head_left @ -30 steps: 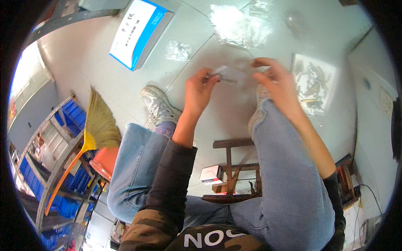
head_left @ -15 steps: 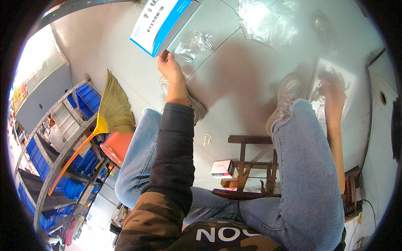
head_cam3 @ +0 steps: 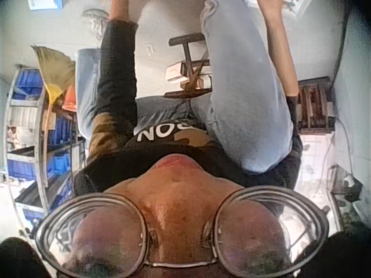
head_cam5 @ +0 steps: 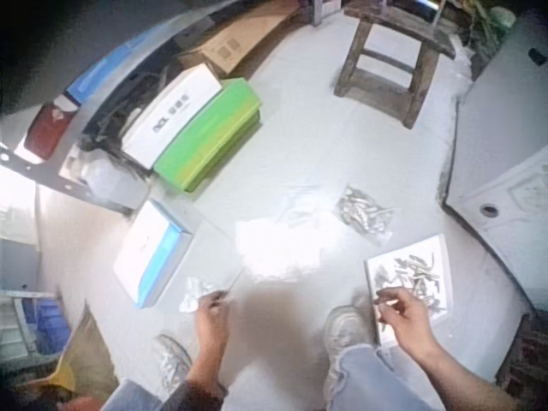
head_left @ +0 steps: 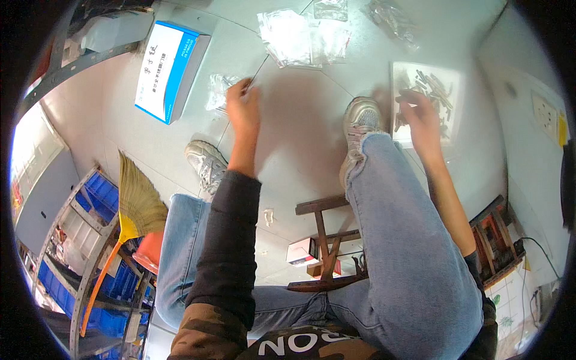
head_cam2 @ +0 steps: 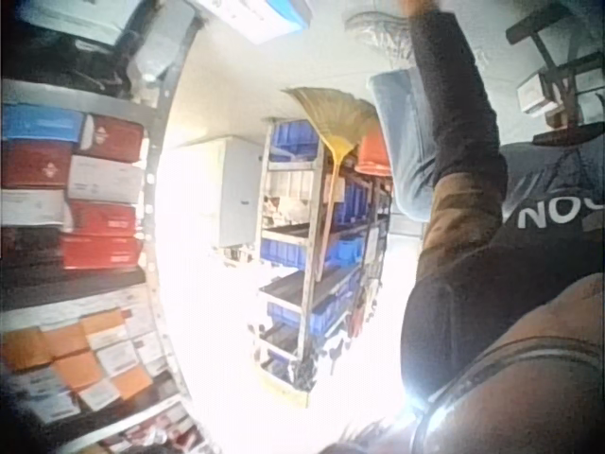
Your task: The person sits on the floor and repeatedly picks up small metal hardware pieces from a white tray, then places them into small plastic bags. They handle the items one at a time, occasionally adjusting the bags or the pile of hardware.
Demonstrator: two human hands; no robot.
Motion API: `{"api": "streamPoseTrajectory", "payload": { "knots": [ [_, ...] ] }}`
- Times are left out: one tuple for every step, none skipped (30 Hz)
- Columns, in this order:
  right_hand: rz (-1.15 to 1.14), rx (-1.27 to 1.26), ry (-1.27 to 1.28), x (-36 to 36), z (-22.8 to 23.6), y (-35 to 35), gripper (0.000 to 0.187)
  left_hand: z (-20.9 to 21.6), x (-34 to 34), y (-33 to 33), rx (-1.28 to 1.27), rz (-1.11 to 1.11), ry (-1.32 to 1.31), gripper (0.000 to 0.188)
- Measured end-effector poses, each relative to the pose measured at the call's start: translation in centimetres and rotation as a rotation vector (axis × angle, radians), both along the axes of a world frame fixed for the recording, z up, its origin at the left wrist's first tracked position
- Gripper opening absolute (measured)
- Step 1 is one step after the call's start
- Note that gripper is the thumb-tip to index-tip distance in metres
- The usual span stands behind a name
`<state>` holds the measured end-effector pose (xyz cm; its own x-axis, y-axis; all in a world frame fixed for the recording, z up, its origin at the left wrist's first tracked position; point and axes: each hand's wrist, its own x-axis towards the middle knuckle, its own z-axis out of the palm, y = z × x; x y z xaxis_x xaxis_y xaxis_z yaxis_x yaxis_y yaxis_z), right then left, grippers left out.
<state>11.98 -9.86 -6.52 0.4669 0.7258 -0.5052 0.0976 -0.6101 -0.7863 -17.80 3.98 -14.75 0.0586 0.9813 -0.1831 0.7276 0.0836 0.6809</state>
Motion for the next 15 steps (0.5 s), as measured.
{"api": "streamPoseTrajectory", "payload": {
  "knots": [
    [-0.001,-0.015,0.010,-0.1,-0.1,-0.1,0.026,0.3,2.7,0.8,-0.113,-0.047,-0.095,0.033],
    [-0.004,-0.029,0.018,-0.3,-0.2,-0.1,0.026,0.4,5.3,1.6,-0.180,-0.101,-0.213,0.037],
    [-0.009,-0.049,0.024,-0.6,-0.3,-0.1,0.026,0.3,7.8,2.1,-0.239,-0.115,-0.129,0.040],
    [0.013,-0.090,0.044,-0.8,-0.2,-0.3,0.026,0.1,9.9,2.4,-0.256,-0.135,-0.077,0.044],
    [0.014,-0.095,0.083,-1.2,-0.1,-0.3,0.026,0.0,11.3,2.5,-0.270,-0.139,0.048,0.045],
    [0.016,-0.092,0.115,-1.8,-0.1,-0.4,0.026,-0.3,12.4,2.7,-0.254,-0.149,0.156,0.046],
    [0.019,-0.085,0.143,-2.2,-0.1,-0.5,0.025,-0.6,13.2,3.1,-0.238,-0.159,0.264,0.047],
    [0.046,-0.067,0.165,-2.5,0.0,-0.6,0.025,-0.7,13.6,3.3,-0.212,-0.191,0.270,0.044],
    [0.050,-0.075,0.177,-2.6,0.0,-0.5,0.025,-0.8,13.7,3.5,-0.245,-0.207,0.253,0.042],
    [0.056,-0.077,0.186,-2.5,0.1,-0.5,0.025,-0.6,13.7,3.6,-0.281,-0.226,0.237,0.040],
    [0.065,-0.117,0.200,-2.5,0.1,-0.5,0.025,-0.2,13.6,3.6,-0.357,-0.251,0.221,0.039],
    [0.052,-0.175,0.202,-2.3,0.1,-0.3,0.027,0.5,13.5,3.4,-0.350,-0.214,0.059,0.034],
    [0.038,-0.062,0.247,-2.0,0.1,-0.2,0.027,1.5,13.2,2.9,-0.383,-0.179,-0.109,0.029],
    [0.012,-0.037,0.268,-2.0,-0.1,0.1,0.028,2.7,12.9,2.2,-0.432,-0.134,-0.273,0.026],
    [-0.023,-0.042,0.271,-1.9,-0.1,0.1,0.029,4.1,12.6,1.4,-0.541,-0.161,-0.428,0.020]
  ]
}}
